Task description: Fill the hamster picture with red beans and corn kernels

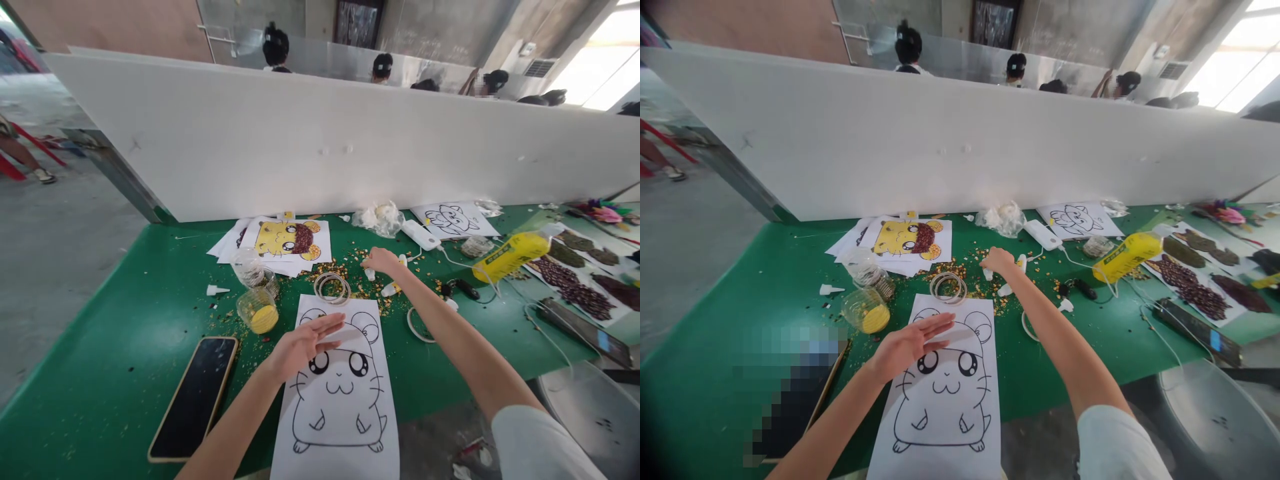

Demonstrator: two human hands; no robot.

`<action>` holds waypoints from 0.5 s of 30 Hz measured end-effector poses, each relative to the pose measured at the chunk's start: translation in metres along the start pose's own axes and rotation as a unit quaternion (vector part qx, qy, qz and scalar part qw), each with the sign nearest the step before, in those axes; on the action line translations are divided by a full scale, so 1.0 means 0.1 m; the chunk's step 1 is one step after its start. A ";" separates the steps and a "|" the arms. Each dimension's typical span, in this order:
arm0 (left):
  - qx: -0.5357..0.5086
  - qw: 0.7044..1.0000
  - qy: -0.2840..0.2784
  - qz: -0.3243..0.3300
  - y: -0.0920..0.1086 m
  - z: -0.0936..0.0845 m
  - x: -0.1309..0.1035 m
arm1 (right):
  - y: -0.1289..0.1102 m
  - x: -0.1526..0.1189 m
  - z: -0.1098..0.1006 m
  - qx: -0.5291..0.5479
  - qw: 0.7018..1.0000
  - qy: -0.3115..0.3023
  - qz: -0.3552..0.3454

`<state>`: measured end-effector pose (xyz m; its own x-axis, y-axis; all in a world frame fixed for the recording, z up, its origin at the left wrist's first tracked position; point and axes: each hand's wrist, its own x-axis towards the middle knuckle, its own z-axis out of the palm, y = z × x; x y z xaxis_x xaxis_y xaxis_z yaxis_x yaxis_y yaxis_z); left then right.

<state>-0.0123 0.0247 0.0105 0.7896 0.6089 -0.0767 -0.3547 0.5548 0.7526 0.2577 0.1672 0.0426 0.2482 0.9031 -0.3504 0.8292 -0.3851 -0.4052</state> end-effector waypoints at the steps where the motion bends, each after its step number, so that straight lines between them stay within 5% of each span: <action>1: -0.002 1.000 0.002 0.001 0.00 0.00 0.00 | 0.01 0.01 -0.01 0.004 1.000 -0.022 0.002; 7: -0.023 1.000 -0.003 0.006 0.01 0.00 -0.01 | 0.15 -0.06 -0.14 0.096 0.989 -0.107 -0.035; 15: -0.030 0.999 -0.007 0.005 -0.02 -0.01 -0.03 | 0.15 -0.17 -0.19 0.203 0.969 -0.125 -0.069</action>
